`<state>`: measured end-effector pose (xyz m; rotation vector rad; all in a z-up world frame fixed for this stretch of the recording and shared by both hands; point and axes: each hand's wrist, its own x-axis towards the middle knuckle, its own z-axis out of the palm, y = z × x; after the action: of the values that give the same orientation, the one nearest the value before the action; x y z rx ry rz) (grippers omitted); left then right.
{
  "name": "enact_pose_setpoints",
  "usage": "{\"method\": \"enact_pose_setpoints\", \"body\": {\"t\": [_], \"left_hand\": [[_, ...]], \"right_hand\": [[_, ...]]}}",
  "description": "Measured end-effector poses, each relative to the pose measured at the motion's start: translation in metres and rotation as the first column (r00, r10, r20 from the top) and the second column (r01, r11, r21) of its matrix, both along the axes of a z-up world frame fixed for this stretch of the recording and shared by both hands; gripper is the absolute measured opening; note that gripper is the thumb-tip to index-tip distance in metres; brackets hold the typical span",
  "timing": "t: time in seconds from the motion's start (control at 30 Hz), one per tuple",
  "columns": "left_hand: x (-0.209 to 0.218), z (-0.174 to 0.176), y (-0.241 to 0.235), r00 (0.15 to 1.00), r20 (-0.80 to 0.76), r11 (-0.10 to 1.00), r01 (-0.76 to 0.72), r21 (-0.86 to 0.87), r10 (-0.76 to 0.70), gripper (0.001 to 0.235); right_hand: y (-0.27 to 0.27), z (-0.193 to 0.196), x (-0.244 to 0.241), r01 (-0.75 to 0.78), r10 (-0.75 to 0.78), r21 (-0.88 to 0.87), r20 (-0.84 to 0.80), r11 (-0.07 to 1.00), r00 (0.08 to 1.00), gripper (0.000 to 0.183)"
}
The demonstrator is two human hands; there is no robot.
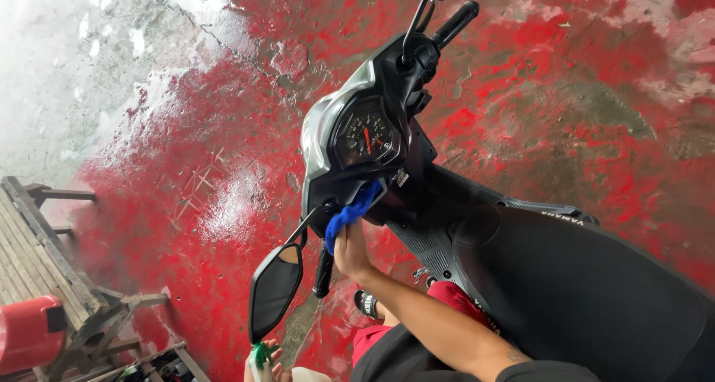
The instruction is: The person cleans a scooter by spraying a cleaning solution from a spray bottle and wiping various parts with a blue cloth. The person wipes the front fairing, the front wheel area, the handlebars, the instrument cluster, and the side panels.
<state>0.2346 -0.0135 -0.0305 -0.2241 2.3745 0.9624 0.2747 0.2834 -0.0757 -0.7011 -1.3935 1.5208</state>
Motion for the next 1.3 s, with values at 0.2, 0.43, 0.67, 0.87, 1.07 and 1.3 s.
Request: {"method": "enact_pose_setpoints", "body": {"t": [0.2,0.43,0.67,0.87,1.07,1.3], "left_hand": [[0.028,0.003,-0.026,0.953,-0.269,0.953,0.205,0.223,-0.142,0.066],[0.064,0.016,-0.043,0.963,-0.250,0.974,-0.043,0.224,0.100,0.061],[0.040,-0.009,-0.070,0.935,-0.323,0.949,0.226,0.221,-0.148,0.066],[0.054,0.041,-0.044,0.959,-0.263,0.961,0.169,0.220,-0.108,0.064],[0.048,-0.023,-0.096,0.955,-0.288,0.946,0.161,0.280,-0.077,0.066],[0.065,-0.013,-0.092,0.959,-0.282,0.941,0.111,0.320,-0.017,0.065]], "right_hand": [[0.033,-0.027,-0.028,0.185,-0.225,0.180,0.233,0.966,0.946,0.073],[-0.009,0.000,0.005,0.019,-0.115,0.333,0.271,0.943,0.956,0.057],[-0.055,-0.031,0.090,-0.333,0.234,0.283,0.330,0.899,0.914,0.057],[-0.005,-0.037,0.079,0.108,-0.110,0.019,0.118,0.994,0.987,0.052],[0.039,-0.109,-0.017,-0.032,0.191,-0.765,0.120,0.643,0.974,0.029],[0.056,-0.049,0.006,0.016,0.336,-0.479,0.640,0.878,0.691,0.044]]}}
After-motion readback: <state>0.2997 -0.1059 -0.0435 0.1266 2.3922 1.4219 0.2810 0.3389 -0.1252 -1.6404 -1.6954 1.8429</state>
